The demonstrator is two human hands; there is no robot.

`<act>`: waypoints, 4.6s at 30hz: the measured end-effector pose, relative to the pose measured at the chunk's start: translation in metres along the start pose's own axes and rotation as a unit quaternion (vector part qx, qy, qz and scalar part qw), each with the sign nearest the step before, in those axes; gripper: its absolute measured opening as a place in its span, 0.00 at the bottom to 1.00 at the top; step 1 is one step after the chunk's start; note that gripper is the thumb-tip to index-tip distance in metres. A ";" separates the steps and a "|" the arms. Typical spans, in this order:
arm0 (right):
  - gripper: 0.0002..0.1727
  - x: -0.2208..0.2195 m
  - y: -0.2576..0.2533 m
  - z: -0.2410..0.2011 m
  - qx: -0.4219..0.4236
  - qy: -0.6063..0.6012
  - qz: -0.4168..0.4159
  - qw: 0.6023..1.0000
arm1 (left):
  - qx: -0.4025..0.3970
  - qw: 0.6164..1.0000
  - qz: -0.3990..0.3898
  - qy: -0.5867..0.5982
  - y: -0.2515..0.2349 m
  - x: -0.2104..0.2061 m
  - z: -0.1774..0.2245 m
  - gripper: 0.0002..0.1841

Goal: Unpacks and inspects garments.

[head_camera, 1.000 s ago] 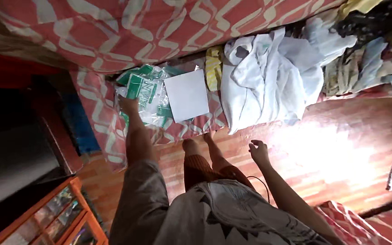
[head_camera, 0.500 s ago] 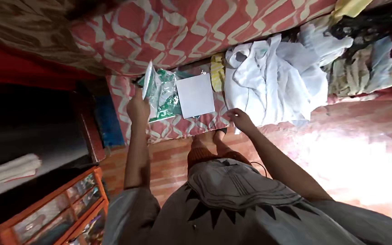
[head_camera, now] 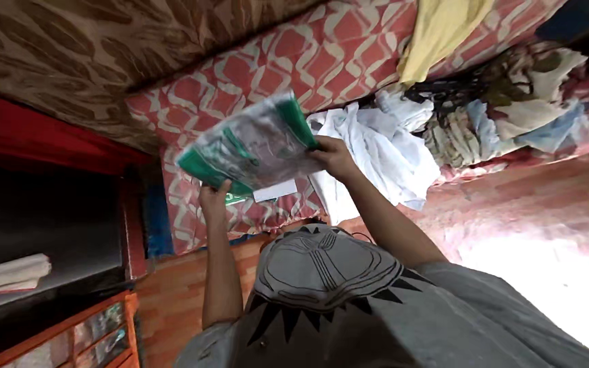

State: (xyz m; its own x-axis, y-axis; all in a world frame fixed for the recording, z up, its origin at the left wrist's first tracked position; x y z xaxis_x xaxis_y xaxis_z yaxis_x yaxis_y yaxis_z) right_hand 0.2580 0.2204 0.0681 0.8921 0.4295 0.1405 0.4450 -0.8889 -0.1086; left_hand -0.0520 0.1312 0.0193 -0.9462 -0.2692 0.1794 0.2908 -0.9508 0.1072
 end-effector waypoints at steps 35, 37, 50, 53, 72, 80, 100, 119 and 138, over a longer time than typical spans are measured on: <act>0.10 0.055 0.065 -0.047 0.057 0.069 -0.028 0.996 | -0.194 0.888 -0.362 -0.209 0.023 -0.179 0.108 0.24; 0.08 0.062 0.063 -0.048 0.053 0.143 0.015 0.988 | -0.147 0.896 -0.359 -0.214 0.023 -0.186 0.105 0.16; 0.16 0.024 0.060 -0.021 -0.110 0.173 0.172 0.963 | -0.222 0.832 -0.210 -0.463 0.058 -0.215 0.107 0.18; 0.14 0.027 0.052 -0.025 -0.060 0.179 0.106 0.976 | -0.222 0.839 -0.261 -0.422 0.047 -0.209 0.107 0.18; 0.30 0.054 0.034 -0.028 -0.031 0.173 0.129 0.976 | -0.160 0.928 -0.258 -0.214 -0.008 -0.143 0.148 0.14; 0.11 0.030 0.031 -0.025 0.072 0.217 0.246 0.942 | -0.236 0.904 -0.215 -0.284 0.005 -0.146 0.153 0.19; 0.28 0.091 0.012 -0.075 0.074 -0.064 -0.028 0.995 | -0.287 0.919 -0.204 -0.179 -0.007 -0.093 0.185 0.20; 0.15 0.048 0.035 -0.001 -0.021 -0.037 0.324 0.945 | -0.309 0.938 -0.107 -0.112 0.044 -0.096 0.179 0.19; 0.16 0.078 0.025 -0.023 -0.019 0.200 0.104 0.974 | -0.341 0.887 -0.267 -0.160 0.016 -0.052 0.170 0.24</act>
State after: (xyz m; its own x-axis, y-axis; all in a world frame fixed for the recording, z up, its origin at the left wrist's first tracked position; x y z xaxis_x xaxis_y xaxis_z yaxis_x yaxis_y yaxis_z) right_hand 0.3375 0.2280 0.0986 0.8570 0.1504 0.4929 0.2483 -0.9586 -0.1392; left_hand 0.0257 0.1559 0.1779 -0.8027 0.2011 0.5614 -0.4436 -0.8305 -0.3368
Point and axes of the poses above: each hand's wrist, its own y-axis away from the middle knuckle, its own x-axis out of the back of the hand, z = x × y, the point moved 10 cm from there along -y, towards the middle knuckle, and after that the axes turned 10 degrees about -z, right-handed, at the moved point
